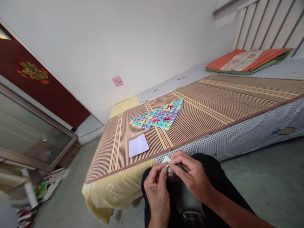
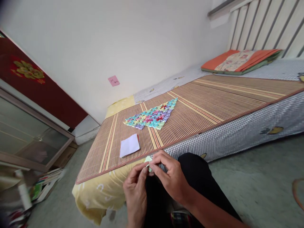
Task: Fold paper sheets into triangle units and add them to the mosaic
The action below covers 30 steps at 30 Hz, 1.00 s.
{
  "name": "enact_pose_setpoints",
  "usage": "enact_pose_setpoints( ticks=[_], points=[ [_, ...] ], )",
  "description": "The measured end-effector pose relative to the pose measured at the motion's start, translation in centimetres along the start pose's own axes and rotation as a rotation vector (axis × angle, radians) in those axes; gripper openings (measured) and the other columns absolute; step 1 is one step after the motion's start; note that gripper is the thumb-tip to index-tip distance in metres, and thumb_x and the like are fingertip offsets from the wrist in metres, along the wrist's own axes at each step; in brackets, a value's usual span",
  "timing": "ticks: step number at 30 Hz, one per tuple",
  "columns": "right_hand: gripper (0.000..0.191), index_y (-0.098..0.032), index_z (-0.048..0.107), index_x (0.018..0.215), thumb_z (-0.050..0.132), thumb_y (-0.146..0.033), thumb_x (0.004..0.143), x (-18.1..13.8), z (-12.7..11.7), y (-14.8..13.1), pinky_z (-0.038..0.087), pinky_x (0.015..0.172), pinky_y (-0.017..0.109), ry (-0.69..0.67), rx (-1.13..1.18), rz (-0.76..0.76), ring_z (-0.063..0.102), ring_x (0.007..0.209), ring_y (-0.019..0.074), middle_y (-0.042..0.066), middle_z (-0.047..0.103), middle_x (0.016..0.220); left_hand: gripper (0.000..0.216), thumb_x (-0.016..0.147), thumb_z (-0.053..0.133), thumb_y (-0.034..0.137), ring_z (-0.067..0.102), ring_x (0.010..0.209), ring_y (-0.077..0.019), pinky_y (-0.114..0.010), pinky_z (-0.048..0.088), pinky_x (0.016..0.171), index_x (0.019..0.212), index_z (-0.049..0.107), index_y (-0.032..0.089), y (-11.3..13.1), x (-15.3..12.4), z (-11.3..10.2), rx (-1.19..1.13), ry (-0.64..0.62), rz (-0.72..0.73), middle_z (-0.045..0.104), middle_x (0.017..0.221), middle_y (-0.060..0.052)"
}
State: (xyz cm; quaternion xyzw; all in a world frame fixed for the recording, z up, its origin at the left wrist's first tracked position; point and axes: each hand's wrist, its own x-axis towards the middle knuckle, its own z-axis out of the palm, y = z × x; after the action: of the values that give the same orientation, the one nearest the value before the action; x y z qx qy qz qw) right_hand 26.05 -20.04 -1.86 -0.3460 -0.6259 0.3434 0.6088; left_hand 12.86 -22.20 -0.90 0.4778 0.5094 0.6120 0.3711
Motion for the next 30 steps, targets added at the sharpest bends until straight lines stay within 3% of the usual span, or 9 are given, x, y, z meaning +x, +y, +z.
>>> enact_pose_setpoints(
  ticks=[24,30],
  points=[
    [0.014,-0.022,0.057,0.078,0.063,-0.017,0.090,-0.6,0.3,0.5,0.049,0.075,0.027,0.060,-0.049,0.032,0.065,0.082,0.0166,0.000,0.065,0.085,0.023,0.085,0.076,0.038,0.058,0.071,-0.0144,-0.024,0.048,0.070,0.078,0.069,0.016,-0.7,-0.3,-0.4,0.016,-0.033,-0.067,0.068,0.075,-0.002],
    [0.015,-0.022,0.057,0.077,0.065,-0.017,0.089,-0.5,0.1,0.5,0.049,0.075,0.027,0.089,-0.080,0.019,0.065,0.081,0.0163,0.000,0.066,0.083,0.021,0.080,0.082,0.031,0.063,0.077,-0.0129,-0.022,0.049,0.074,0.088,0.067,0.018,-1.0,0.0,-0.2,-0.158,-0.027,-0.151,0.069,0.080,0.000]
  ],
)
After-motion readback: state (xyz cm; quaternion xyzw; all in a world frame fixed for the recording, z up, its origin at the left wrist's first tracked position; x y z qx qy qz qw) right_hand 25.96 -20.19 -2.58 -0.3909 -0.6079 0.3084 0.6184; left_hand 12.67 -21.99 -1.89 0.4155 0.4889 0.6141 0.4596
